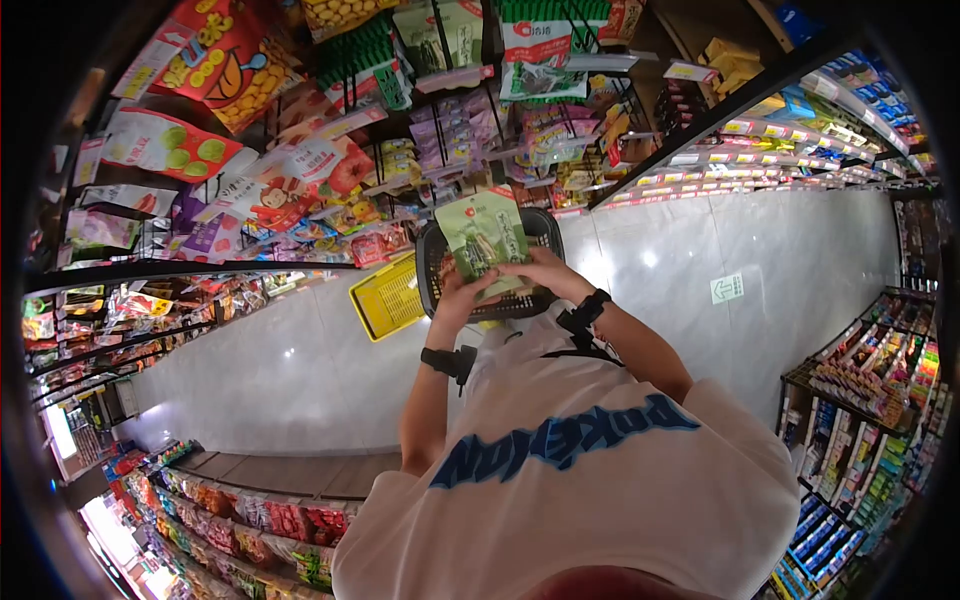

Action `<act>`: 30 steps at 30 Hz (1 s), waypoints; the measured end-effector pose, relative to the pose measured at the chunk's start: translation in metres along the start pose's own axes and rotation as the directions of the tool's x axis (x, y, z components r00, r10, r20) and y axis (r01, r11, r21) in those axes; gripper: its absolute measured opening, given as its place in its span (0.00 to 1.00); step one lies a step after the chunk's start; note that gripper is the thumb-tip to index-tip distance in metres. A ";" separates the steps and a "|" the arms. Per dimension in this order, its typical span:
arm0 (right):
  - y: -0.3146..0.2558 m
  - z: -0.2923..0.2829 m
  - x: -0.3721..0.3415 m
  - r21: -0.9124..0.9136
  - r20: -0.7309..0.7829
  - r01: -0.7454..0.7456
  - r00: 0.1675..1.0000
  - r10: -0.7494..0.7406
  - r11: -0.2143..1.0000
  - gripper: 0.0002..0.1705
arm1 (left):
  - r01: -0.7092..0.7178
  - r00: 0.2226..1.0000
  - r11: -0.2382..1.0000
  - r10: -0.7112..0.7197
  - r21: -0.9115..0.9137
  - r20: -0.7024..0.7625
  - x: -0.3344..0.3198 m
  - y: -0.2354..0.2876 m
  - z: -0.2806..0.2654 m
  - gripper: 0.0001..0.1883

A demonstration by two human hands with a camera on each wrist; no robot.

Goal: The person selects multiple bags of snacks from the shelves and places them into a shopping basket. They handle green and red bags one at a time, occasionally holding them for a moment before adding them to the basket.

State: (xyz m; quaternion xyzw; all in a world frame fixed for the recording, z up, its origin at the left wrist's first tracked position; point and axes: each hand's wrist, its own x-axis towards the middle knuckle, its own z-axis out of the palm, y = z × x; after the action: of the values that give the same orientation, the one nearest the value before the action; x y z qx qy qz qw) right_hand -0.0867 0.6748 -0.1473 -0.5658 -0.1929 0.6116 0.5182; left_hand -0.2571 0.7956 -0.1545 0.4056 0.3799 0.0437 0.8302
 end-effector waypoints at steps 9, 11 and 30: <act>0.167 -0.032 0.041 0.057 0.028 -0.351 0.936 0.350 0.935 0.29 | 0.266 0.963 0.960 -0.269 0.083 0.024 0.064 -0.144 -0.075 0.22; 0.210 -0.040 0.056 0.126 0.002 -0.387 0.921 0.390 0.913 0.30 | 0.329 0.943 0.938 -0.333 0.108 0.016 0.091 -0.176 -0.090 0.23; 0.441 -0.111 0.194 -0.612 -0.551 -0.235 0.812 -0.194 0.755 0.15 | 0.396 0.906 0.653 -0.161 0.646 -0.392 0.327 -0.388 -0.095 0.30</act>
State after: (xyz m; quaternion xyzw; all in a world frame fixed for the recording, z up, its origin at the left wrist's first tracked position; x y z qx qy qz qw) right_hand -0.1360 0.6301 -0.6373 -0.8718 -0.2193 0.3065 0.3129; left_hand -0.1809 0.7224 -0.6594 0.6190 0.5461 -0.1752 0.5365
